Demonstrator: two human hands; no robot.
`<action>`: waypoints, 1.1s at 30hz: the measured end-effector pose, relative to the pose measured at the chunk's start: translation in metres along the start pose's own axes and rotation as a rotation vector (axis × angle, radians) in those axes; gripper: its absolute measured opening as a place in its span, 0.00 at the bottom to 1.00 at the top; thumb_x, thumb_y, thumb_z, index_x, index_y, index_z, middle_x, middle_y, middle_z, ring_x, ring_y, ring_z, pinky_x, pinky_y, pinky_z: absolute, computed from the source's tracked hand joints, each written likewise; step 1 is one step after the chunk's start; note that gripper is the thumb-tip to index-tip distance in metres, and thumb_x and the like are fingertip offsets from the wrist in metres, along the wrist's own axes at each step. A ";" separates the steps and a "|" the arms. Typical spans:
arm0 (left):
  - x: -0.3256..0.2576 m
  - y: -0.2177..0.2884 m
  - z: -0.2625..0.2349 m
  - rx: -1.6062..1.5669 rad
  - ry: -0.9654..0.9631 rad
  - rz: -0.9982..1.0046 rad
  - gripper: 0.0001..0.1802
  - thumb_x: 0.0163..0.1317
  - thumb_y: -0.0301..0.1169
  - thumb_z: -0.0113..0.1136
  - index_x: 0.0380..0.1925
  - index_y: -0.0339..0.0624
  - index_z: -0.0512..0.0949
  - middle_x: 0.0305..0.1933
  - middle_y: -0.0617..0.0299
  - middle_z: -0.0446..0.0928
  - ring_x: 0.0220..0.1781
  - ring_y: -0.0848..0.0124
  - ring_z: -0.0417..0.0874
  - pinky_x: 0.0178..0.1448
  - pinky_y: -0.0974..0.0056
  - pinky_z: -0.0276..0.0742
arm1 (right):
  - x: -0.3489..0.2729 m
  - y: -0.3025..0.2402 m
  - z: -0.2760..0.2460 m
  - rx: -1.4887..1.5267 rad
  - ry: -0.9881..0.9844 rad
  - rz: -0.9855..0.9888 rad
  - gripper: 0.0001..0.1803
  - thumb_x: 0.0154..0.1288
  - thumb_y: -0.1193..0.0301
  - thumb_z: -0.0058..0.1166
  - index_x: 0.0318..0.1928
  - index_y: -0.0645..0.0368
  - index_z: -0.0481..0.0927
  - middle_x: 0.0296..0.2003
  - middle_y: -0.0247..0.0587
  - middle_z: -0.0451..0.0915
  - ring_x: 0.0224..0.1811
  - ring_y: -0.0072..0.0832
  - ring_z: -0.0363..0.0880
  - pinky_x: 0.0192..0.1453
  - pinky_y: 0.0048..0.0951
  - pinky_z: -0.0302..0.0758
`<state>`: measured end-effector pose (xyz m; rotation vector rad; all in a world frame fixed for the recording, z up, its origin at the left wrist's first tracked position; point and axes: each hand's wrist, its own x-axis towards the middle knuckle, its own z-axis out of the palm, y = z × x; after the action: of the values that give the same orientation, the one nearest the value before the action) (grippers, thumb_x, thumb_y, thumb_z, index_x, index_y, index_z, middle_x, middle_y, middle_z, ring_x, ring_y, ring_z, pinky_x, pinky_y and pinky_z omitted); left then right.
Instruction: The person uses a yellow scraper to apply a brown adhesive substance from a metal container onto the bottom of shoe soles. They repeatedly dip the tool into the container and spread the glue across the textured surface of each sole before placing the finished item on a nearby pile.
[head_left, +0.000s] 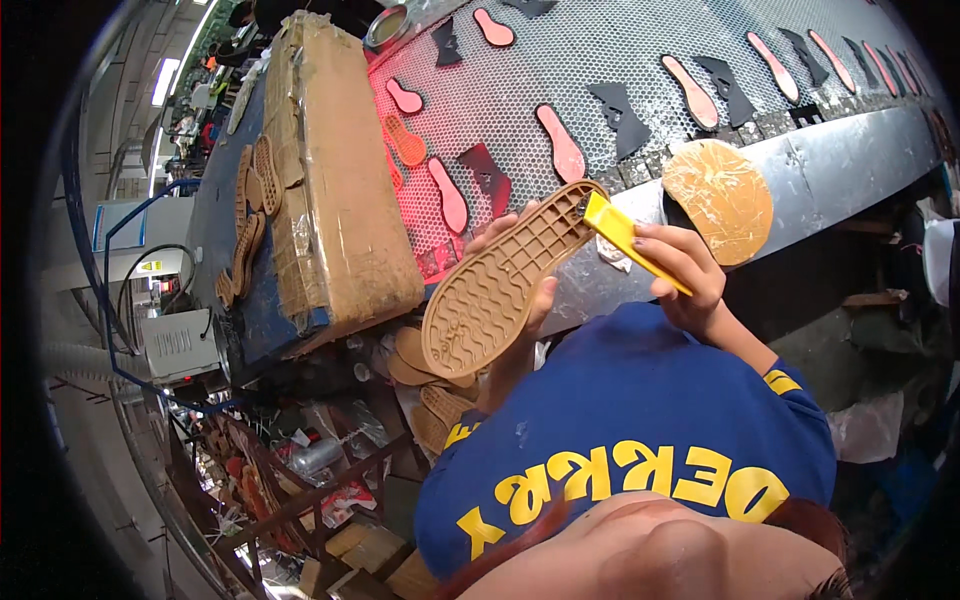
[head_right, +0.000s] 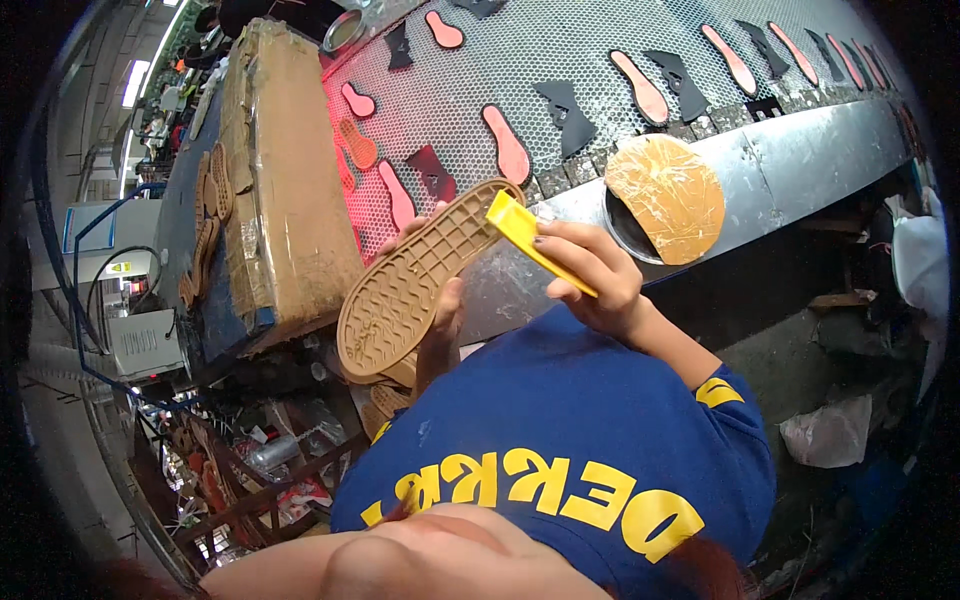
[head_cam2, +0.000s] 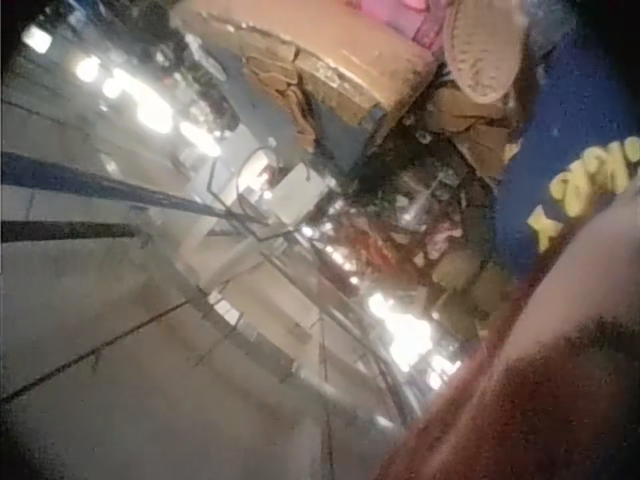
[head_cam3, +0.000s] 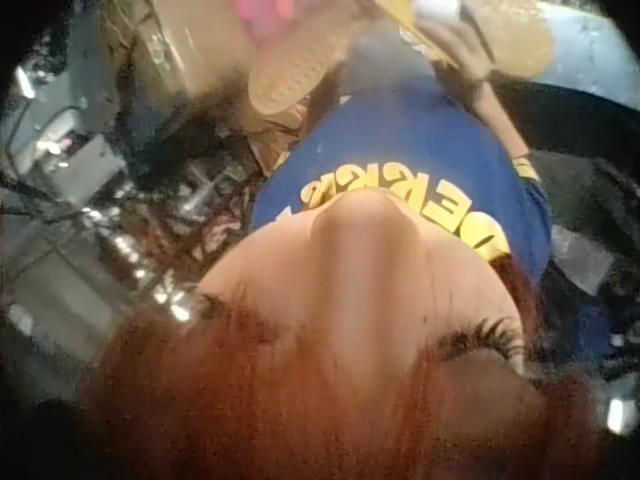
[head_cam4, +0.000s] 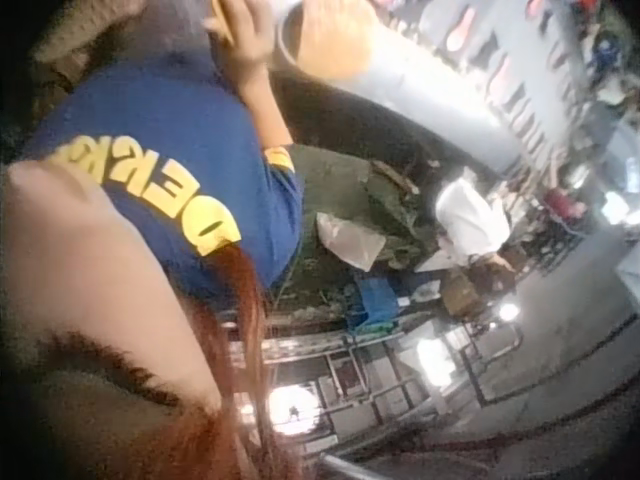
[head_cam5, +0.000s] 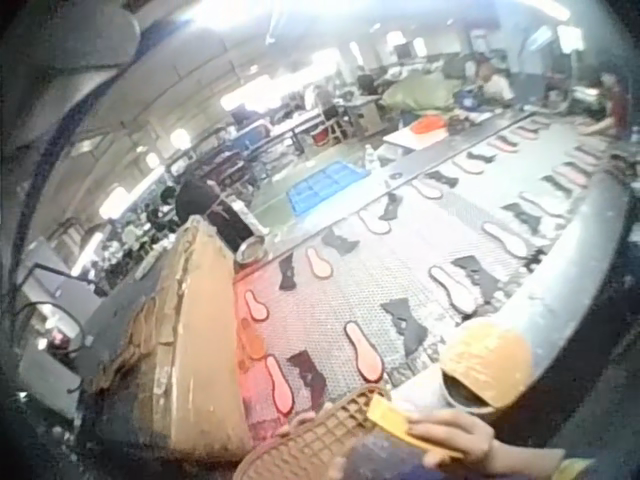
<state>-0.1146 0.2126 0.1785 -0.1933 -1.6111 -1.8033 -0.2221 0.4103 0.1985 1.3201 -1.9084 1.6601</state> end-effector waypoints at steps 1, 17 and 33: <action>0.001 0.003 0.002 0.009 -0.005 0.015 0.45 0.51 0.18 0.60 0.67 0.48 0.47 0.68 0.44 0.56 0.73 0.49 0.58 0.75 0.46 0.57 | 0.001 -0.001 0.002 -0.005 0.005 0.003 0.26 0.68 0.54 0.51 0.47 0.69 0.79 0.44 0.55 0.80 0.45 0.41 0.82 0.48 0.34 0.80; 0.022 0.047 0.020 0.433 -0.366 -0.137 0.34 0.55 0.34 0.57 0.65 0.65 0.62 0.70 0.65 0.59 0.73 0.68 0.56 0.76 0.56 0.50 | 0.006 -0.006 0.008 0.019 -0.048 -0.096 0.25 0.64 0.56 0.57 0.48 0.68 0.79 0.48 0.55 0.79 0.46 0.43 0.82 0.47 0.35 0.81; 0.016 0.021 0.020 -0.052 -0.147 -0.223 0.29 0.62 0.36 0.56 0.63 0.52 0.64 0.69 0.61 0.61 0.73 0.65 0.59 0.73 0.57 0.59 | 0.014 -0.018 0.021 0.000 -0.045 -0.129 0.21 0.64 0.59 0.59 0.46 0.67 0.80 0.46 0.55 0.80 0.43 0.43 0.83 0.44 0.35 0.82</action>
<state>-0.1212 0.2249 0.2088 -0.1799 -1.7464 -2.0427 -0.2082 0.3873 0.2138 1.4594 -1.8058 1.5801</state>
